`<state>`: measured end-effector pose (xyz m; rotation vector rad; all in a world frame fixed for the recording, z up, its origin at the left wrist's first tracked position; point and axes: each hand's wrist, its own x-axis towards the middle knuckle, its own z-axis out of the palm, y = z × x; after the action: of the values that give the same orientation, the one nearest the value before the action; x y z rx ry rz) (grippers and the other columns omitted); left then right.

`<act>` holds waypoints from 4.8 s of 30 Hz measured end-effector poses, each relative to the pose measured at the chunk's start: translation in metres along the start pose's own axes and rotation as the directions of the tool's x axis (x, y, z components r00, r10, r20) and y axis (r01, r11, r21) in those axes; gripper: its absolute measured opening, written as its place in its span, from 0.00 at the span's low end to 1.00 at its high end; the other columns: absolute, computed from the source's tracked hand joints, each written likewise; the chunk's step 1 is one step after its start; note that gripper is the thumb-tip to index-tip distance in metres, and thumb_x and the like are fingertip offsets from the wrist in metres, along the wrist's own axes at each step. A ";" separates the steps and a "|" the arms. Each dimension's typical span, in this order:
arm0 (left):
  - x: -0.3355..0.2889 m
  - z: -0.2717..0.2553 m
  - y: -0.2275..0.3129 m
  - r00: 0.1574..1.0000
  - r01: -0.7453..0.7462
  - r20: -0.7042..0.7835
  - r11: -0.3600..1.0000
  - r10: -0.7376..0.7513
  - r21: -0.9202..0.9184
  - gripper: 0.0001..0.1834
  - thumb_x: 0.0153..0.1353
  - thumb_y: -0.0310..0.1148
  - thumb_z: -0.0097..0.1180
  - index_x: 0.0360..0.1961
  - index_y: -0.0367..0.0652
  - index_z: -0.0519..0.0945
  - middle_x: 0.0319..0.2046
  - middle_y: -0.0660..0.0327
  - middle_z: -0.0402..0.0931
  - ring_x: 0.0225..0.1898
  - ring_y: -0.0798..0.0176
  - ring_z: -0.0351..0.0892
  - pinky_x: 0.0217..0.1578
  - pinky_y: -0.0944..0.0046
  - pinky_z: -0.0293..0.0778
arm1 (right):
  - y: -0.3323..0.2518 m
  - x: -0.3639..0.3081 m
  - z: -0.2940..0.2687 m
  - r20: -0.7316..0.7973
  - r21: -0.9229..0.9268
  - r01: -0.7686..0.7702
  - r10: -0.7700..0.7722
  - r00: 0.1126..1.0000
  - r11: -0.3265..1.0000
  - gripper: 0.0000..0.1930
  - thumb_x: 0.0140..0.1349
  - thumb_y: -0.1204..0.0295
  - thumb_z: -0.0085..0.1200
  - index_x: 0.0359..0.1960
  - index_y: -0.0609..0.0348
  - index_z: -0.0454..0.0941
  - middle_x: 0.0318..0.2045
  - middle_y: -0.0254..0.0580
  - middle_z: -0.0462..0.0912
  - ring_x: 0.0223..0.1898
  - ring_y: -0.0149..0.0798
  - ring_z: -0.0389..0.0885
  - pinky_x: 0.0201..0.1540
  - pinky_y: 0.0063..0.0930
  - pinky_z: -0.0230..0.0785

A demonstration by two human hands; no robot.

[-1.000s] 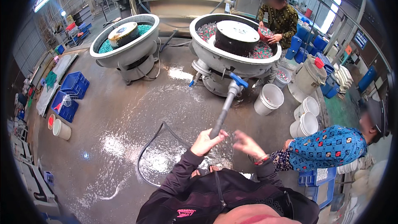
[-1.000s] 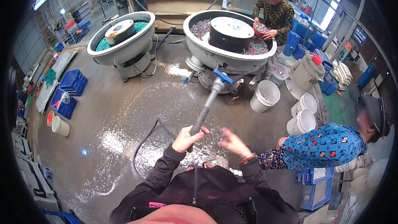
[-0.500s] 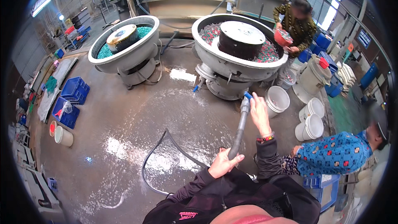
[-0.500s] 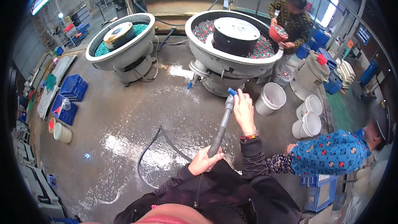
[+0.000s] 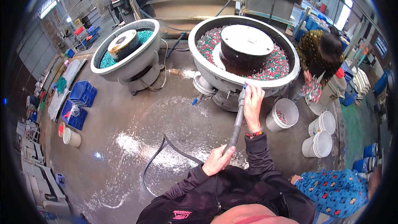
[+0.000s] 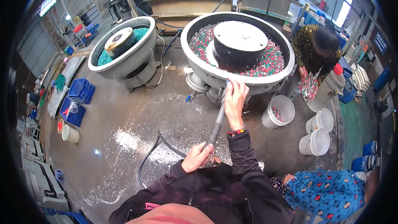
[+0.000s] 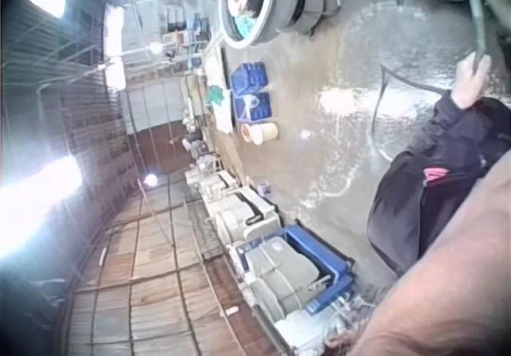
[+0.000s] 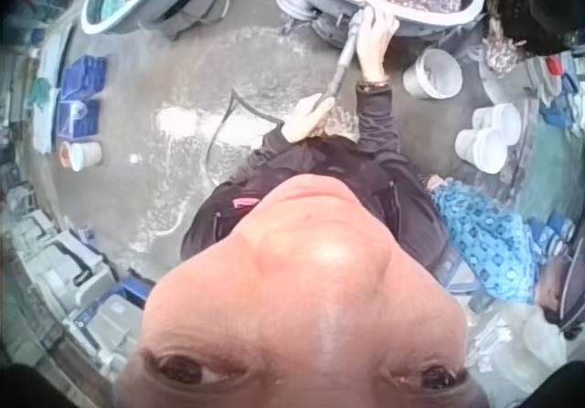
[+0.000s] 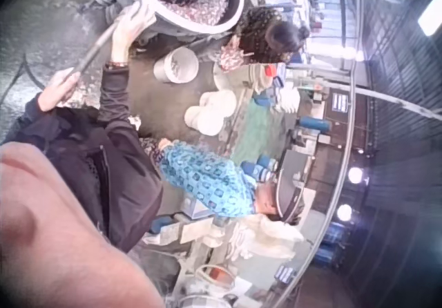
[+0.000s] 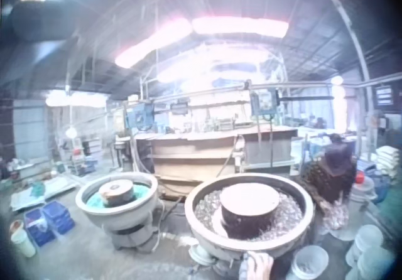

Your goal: The person sprays a vibrating polishing machine with a hose and later uses a red scoop to add liquid from a blue barrel into a different industrial tumbler.

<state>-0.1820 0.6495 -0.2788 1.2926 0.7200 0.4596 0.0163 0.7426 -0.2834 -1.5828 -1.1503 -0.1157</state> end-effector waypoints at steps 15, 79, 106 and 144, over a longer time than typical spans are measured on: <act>0.066 -0.027 0.001 0.999 0.020 -0.048 0.996 -0.024 -0.083 0.18 0.60 0.45 0.44 0.25 0.39 0.65 0.10 0.68 0.60 0.11 0.75 0.59 0.13 0.71 0.57 | 0.054 0.073 0.091 0.459 0.841 -0.443 0.026 0.888 0.311 0.23 0.51 0.64 0.39 0.00 0.55 0.59 0.09 0.35 0.60 0.21 0.33 0.61 0.36 0.25 0.54; 0.080 -0.097 0.072 0.966 -0.200 -0.208 0.951 0.152 -0.236 0.20 0.63 0.49 0.32 0.29 0.43 0.64 0.05 0.71 0.51 0.05 0.75 0.47 0.10 0.74 0.50 | -0.029 0.193 0.179 0.593 0.758 -0.270 -0.455 0.664 0.594 0.09 0.49 0.63 0.51 0.22 0.53 0.79 0.18 0.30 0.79 0.23 0.24 0.74 0.27 0.20 0.63; 0.106 -0.069 0.038 0.988 -0.048 -0.151 0.925 -0.010 -0.376 0.16 0.63 0.43 0.39 0.26 0.41 0.66 0.08 0.69 0.56 0.08 0.75 0.52 0.11 0.75 0.53 | 0.027 0.096 0.166 0.798 0.473 -0.881 0.425 0.428 -0.001 0.23 0.42 0.65 0.57 0.42 0.51 0.65 0.42 0.39 0.59 0.42 0.45 0.62 0.34 0.60 0.67; 0.092 -0.105 0.026 0.998 -0.063 -0.045 0.903 0.049 -0.424 0.09 0.54 0.29 0.55 0.27 0.42 0.65 0.11 0.71 0.59 0.10 0.78 0.55 0.11 0.75 0.53 | 0.011 0.078 0.185 0.759 0.480 -0.873 0.460 0.461 0.084 0.12 0.47 0.65 0.52 0.31 0.57 0.69 0.24 0.38 0.68 0.27 0.35 0.71 0.31 0.48 0.73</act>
<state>-0.1890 0.7911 -0.2858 0.8952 0.5702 0.6479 -0.0238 0.9378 -0.3130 -1.0144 -0.3856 1.3890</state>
